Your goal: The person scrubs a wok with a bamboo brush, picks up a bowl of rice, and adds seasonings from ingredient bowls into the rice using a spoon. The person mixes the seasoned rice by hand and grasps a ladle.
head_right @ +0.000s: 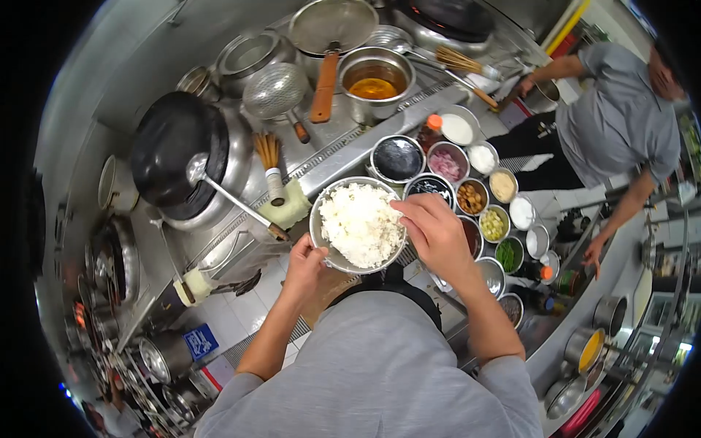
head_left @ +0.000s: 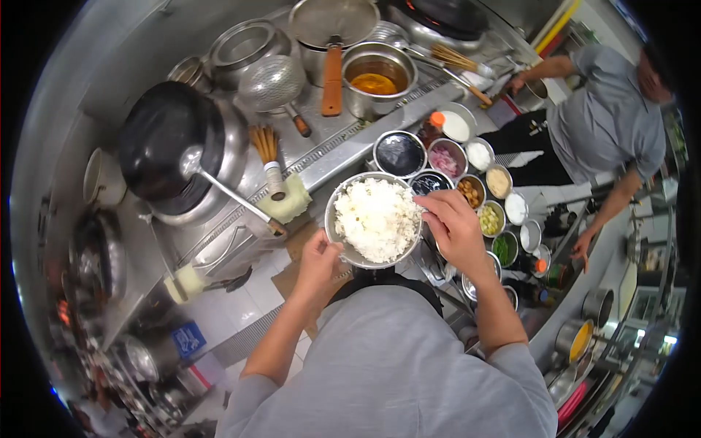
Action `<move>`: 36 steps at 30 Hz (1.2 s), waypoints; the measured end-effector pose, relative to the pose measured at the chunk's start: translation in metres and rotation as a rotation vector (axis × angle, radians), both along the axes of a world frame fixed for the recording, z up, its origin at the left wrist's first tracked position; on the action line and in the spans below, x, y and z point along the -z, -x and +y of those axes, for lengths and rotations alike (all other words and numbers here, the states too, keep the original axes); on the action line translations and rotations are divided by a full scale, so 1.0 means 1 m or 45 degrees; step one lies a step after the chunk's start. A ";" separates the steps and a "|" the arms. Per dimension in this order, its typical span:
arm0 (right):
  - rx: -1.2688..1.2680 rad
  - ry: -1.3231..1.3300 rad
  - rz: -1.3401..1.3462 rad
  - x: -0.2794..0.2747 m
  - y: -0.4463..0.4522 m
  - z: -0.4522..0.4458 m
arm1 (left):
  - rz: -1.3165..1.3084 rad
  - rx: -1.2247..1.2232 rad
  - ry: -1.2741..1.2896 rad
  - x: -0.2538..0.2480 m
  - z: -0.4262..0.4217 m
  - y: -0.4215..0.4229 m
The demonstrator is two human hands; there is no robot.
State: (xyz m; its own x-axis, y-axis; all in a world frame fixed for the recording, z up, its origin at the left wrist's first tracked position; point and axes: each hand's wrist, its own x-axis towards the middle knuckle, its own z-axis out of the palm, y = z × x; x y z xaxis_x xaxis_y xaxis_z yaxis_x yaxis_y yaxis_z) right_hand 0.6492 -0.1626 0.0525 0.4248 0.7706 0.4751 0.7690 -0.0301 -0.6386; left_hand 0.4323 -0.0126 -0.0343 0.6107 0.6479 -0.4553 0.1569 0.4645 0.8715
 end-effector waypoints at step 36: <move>-1.530 0.362 -0.314 -0.056 0.051 0.291 | 0.051 -0.180 -0.085 -0.064 0.161 0.114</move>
